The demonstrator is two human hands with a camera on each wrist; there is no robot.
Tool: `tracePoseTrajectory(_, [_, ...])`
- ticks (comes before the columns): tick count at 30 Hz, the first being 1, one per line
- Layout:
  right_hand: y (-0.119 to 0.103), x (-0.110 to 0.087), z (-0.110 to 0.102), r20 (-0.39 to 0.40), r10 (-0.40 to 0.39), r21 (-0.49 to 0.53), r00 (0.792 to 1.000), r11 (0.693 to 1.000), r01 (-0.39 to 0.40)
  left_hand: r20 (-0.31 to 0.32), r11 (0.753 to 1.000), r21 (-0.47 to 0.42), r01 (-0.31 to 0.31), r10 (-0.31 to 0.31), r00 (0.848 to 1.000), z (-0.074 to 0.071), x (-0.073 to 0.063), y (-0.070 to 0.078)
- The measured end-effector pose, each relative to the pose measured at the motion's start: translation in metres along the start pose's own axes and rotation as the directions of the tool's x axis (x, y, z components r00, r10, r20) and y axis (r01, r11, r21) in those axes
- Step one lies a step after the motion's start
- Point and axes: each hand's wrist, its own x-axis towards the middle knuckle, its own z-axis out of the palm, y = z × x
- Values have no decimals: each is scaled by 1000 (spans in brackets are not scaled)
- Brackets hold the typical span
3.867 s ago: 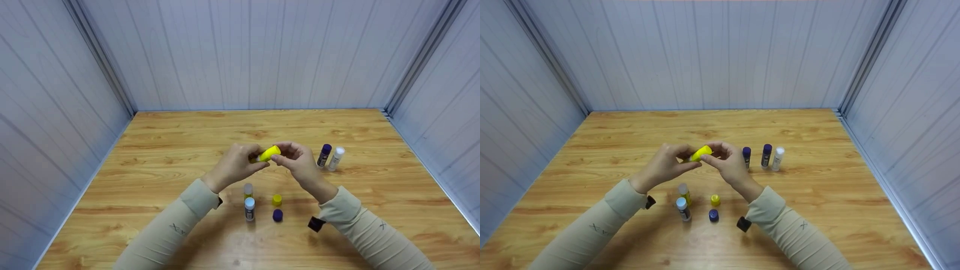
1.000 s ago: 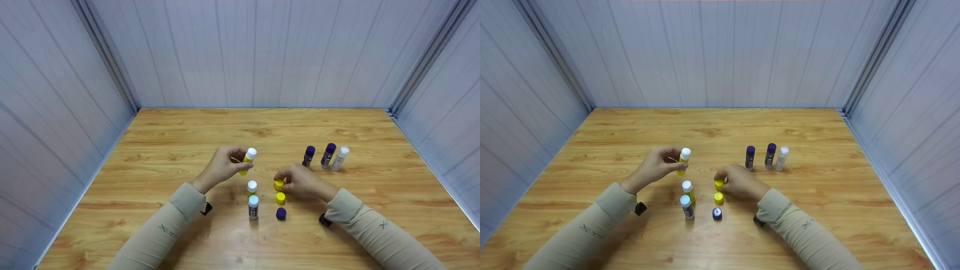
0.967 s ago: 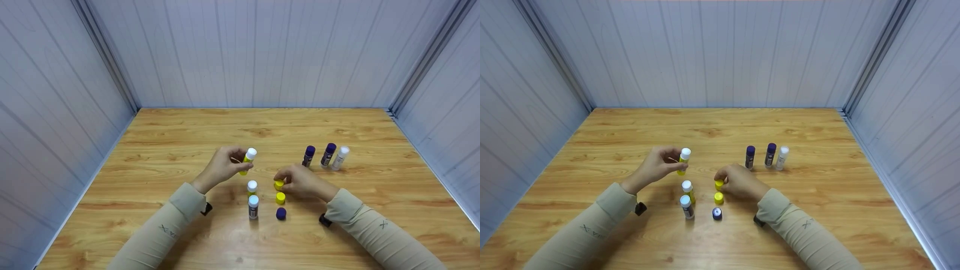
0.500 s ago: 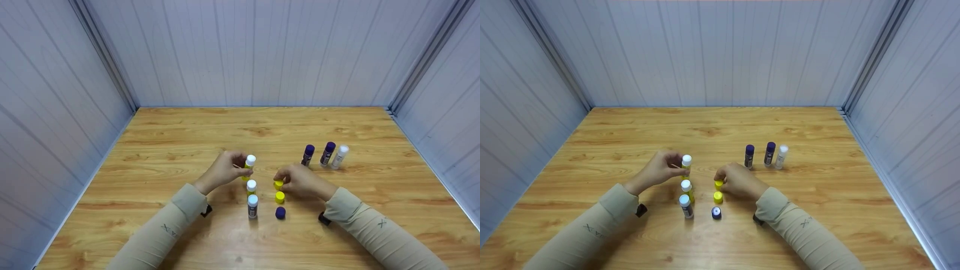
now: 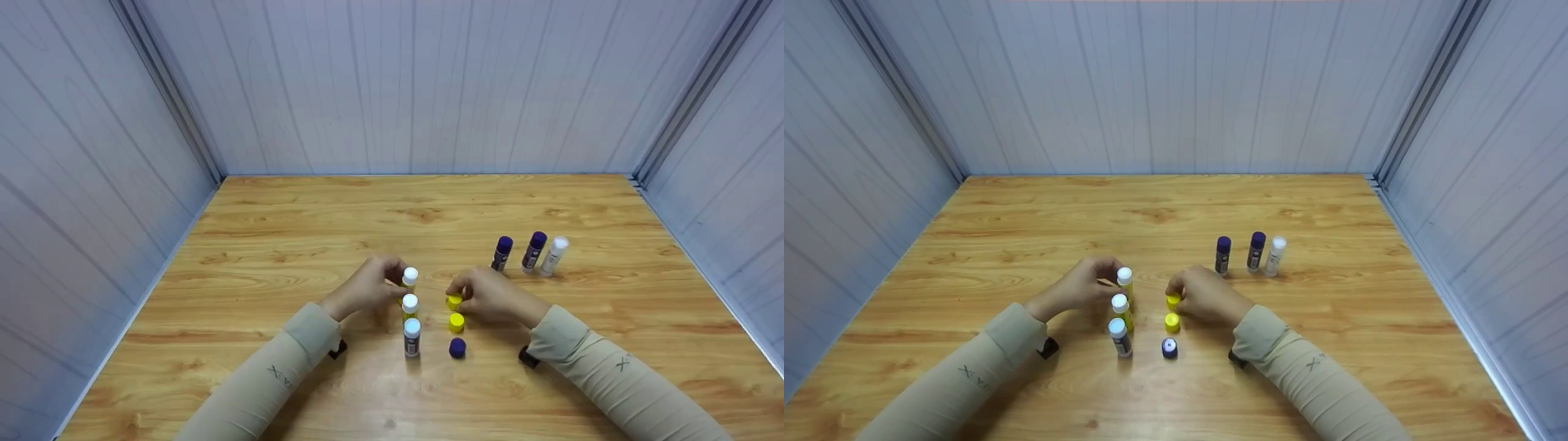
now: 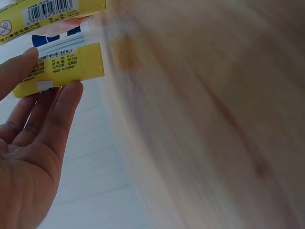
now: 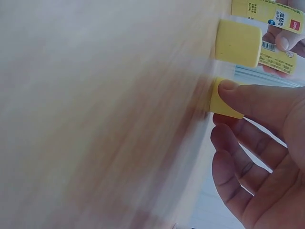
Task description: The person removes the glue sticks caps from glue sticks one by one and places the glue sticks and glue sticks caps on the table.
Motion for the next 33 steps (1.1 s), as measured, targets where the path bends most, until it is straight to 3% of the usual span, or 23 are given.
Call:
tracePoseTrajectory(10, [-1, 2, 0, 12, 26, 27, 1000, 999, -26, 33, 997, -37, 67, -66, 997, -1, 0, 1])
tracePoseTrajectory(17, [-1, 3, -2, 14, 18, 9, 1000, 1000, -18, 37, 998, -29, 64, -63, 997, -1, 1, 2])
tracePoseTrajectory(26, [0, 2, -1, -1, -52, -44, 999, 998, 52, 39, 998, 58, 28, -30, 999, -1, 5, 5])
tracePoseTrajectory(33, [-9, -8, -7, -23, -64, -73, 998, 995, 62, 50, 996, 81, 33, -37, 998, -1, 4, 4])
